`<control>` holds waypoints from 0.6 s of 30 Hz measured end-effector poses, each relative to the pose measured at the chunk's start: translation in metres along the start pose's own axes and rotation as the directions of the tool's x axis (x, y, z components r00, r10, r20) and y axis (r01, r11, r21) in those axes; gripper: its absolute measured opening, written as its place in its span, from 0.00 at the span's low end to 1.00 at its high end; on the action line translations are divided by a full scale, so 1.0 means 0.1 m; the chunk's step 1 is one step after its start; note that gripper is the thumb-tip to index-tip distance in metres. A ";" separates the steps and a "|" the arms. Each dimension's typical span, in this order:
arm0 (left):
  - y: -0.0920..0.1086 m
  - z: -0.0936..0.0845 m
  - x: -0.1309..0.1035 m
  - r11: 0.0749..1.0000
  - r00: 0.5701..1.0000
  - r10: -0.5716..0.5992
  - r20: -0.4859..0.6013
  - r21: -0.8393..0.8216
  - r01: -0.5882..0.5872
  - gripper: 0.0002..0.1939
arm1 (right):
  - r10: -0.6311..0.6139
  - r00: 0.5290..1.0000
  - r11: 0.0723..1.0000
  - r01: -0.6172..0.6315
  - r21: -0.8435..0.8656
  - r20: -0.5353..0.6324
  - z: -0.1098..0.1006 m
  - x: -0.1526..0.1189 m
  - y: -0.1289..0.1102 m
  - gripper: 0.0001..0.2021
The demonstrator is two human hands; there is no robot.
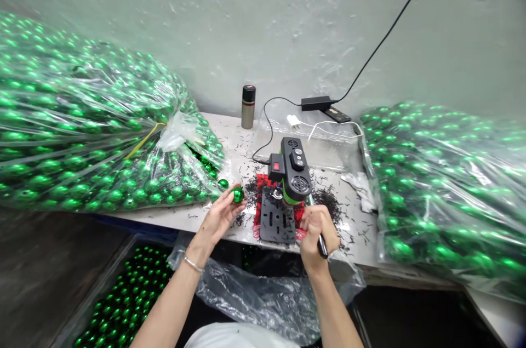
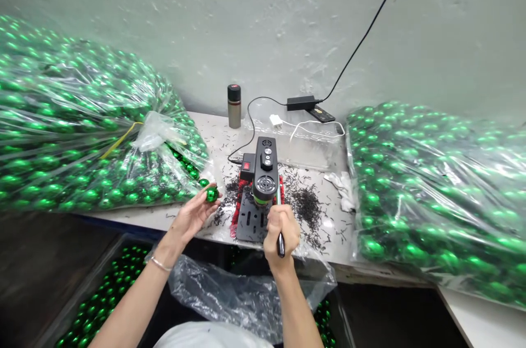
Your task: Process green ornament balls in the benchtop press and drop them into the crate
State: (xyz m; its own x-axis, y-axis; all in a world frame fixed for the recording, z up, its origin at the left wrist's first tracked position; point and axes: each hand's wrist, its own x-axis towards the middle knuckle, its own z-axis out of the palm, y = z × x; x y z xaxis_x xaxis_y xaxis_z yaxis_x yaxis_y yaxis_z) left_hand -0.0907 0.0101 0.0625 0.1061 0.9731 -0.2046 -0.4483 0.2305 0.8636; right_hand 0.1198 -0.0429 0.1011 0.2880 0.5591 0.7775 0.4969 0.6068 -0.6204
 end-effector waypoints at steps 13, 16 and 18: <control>-0.27 0.47 -0.12 0.612 0.829 -0.528 0.186 -0.594 0.523 0.17 | 0.016 0.999 1.000 -0.015 -0.012 0.049 -0.03 -0.01 -0.01 0.17; -0.29 0.50 -0.14 0.571 0.804 -0.560 0.200 -0.609 0.550 0.21 | 0.011 0.999 1.000 -0.011 0.004 0.048 -0.02 -0.03 0.01 0.17; -0.30 0.51 -0.15 0.565 0.797 -0.573 0.191 -0.612 0.553 0.21 | 0.004 0.999 1.000 -0.005 0.021 0.046 -0.02 -0.04 0.03 0.17</control>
State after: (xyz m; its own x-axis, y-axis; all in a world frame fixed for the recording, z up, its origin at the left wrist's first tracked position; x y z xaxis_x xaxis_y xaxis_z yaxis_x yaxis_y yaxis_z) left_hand -0.0336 -0.0112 0.0626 0.5112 0.6435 -0.5697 -0.7381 0.6683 0.0924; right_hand 0.1214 -0.0444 0.0961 0.2520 0.5870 0.7694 0.4783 0.6156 -0.6263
